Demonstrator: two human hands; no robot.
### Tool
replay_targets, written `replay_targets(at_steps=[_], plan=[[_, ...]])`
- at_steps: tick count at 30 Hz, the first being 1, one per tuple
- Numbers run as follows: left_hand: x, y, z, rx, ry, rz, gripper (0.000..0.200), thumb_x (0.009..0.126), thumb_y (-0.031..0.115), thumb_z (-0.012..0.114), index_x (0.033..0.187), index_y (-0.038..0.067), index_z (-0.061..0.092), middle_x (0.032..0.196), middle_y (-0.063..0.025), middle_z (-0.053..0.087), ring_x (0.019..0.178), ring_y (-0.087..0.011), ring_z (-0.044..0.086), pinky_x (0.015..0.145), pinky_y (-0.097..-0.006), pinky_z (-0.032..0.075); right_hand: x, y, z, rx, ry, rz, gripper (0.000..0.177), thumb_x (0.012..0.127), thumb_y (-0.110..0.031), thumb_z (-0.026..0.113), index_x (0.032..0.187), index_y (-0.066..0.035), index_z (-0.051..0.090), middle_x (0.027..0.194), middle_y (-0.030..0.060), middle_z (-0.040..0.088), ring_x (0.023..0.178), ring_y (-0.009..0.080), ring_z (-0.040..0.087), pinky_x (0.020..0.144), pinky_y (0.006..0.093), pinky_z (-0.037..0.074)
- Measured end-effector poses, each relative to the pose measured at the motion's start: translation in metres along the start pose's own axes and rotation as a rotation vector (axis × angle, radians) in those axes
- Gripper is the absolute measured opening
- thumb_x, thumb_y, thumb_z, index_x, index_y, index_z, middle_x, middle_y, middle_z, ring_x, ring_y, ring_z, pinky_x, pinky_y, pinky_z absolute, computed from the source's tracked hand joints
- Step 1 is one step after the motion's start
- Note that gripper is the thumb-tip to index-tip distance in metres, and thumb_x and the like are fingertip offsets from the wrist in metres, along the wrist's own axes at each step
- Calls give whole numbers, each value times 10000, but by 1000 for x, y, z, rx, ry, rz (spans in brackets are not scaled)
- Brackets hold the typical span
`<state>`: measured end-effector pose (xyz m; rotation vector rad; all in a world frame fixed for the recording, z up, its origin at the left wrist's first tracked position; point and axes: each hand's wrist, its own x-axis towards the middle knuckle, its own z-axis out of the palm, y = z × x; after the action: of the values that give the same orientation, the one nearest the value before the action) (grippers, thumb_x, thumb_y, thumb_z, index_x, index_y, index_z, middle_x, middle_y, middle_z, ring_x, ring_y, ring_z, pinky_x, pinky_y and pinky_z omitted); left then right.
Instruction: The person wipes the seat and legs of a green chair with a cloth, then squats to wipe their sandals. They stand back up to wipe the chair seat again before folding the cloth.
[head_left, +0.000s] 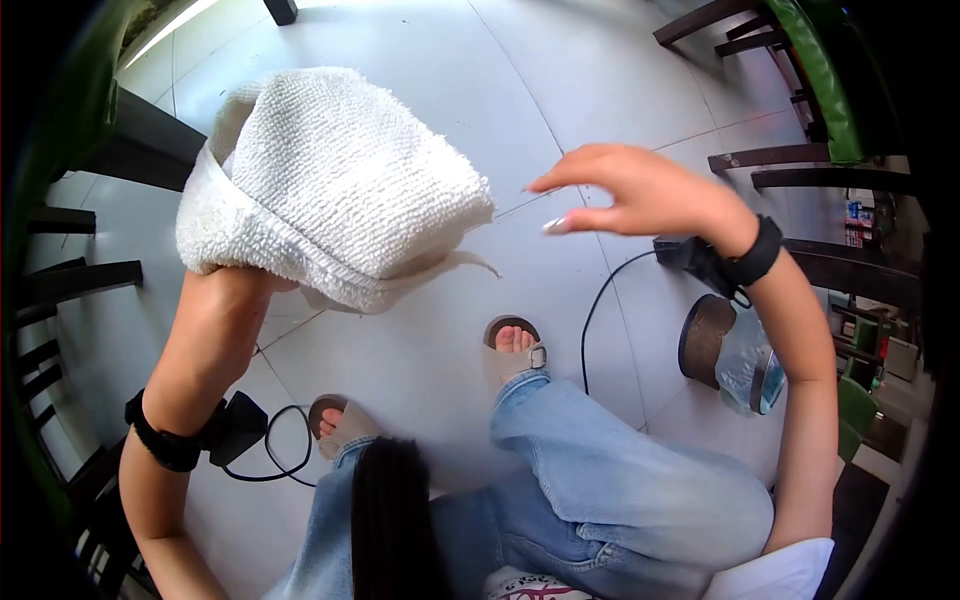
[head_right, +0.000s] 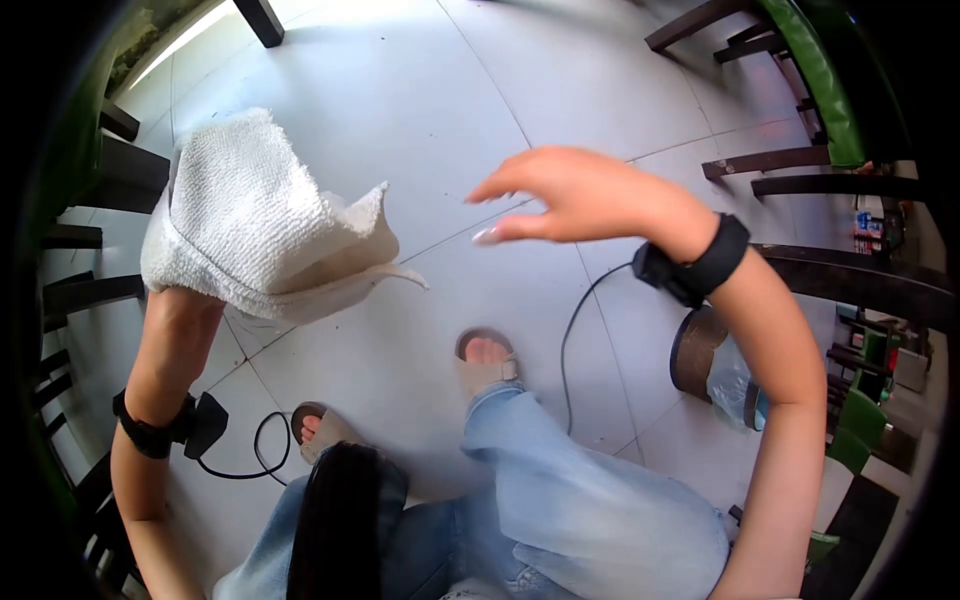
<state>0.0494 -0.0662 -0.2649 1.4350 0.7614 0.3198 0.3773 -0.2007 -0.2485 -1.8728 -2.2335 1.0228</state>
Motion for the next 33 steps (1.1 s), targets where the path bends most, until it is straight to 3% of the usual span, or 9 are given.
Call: replay_targets(at_steps=[3, 7, 12, 14, 19, 21, 25, 29, 33], plan=[[4, 7, 9, 13, 1, 3, 512, 764, 31, 592, 1260, -19, 479, 1228, -128, 563, 1139, -216, 538, 978, -351, 412, 21, -27, 26, 407, -124, 2, 646, 794, -426, 698, 1252, -9, 511, 1128, 168, 611, 1044, 276, 581, 908, 372, 462], [3, 14, 15, 23, 5, 14, 575, 751, 43, 644, 1294, -4, 461, 1248, -127, 557, 1162, -221, 532, 989, -366, 411, 31, -53, 38, 567, 296, -254, 932, 648, -486, 806, 1347, -49, 370, 1226, 158, 528, 1164, 292, 494, 974, 411, 408], [5, 15, 16, -32, 24, 4, 660, 736, 59, 710, 1335, 14, 437, 1273, -126, 549, 1191, -228, 524, 1004, -385, 411, 53, -64, 18, 449, 458, -400, 713, 693, -175, 828, 1294, -27, 475, 1192, 87, 578, 1125, 170, 537, 943, 330, 452], [13, 6, 7, -134, -3, -39, 530, 802, 99, 663, 1283, -5, 468, 1201, -114, 580, 1125, -185, 552, 987, -349, 407, 63, -75, 25, 655, 588, -331, 285, 781, -238, 722, 932, -1, 678, 785, 88, 682, 709, 163, 637, 683, 278, 501], [18, 1, 13, -8, 250, -37, 525, 930, 375, 503, 1305, 13, 449, 1212, -105, 558, 1131, -171, 513, 999, -307, 351, 70, -82, 18, 543, 689, -166, 210, 792, -188, 699, 872, 4, 673, 743, 106, 665, 628, 187, 627, 603, 285, 488], [16, -4, 9, -43, 284, 7, 613, 937, 488, 455, 1338, 25, 422, 1239, -114, 544, 1144, -183, 510, 1005, -314, 343, 70, -92, 10, 480, 628, -161, 188, 862, -145, 620, 959, 13, 648, 850, 121, 670, 775, 172, 629, 698, 285, 478], [8, -4, 5, -90, 144, 167, 822, 894, 686, 304, 1381, 27, 365, 1347, -120, 478, 1239, -213, 465, 1054, -397, 330, 94, -84, 31, 383, 779, -334, 187, 778, -142, 687, 888, 5, 651, 759, 125, 641, 660, 241, 624, 615, 307, 489], [3, 1, 5, 18, 107, 170, 735, 926, 603, 373, 1380, 25, 370, 1352, -96, 462, 1262, -192, 427, 1053, -378, 319, 107, -99, 44, 307, 873, -567, 227, 744, -86, 659, 947, -3, 598, 837, 148, 600, 757, 302, 600, 660, 348, 487], [5, 3, 4, -49, 78, 107, 574, 907, 514, 536, 1228, 39, 535, 1113, -49, 601, 1100, -119, 502, 987, -286, 341, 111, -107, 42, 367, 797, -578, 157, 743, -70, 627, 874, 10, 601, 759, 159, 603, 718, 304, 604, 639, 347, 491]])
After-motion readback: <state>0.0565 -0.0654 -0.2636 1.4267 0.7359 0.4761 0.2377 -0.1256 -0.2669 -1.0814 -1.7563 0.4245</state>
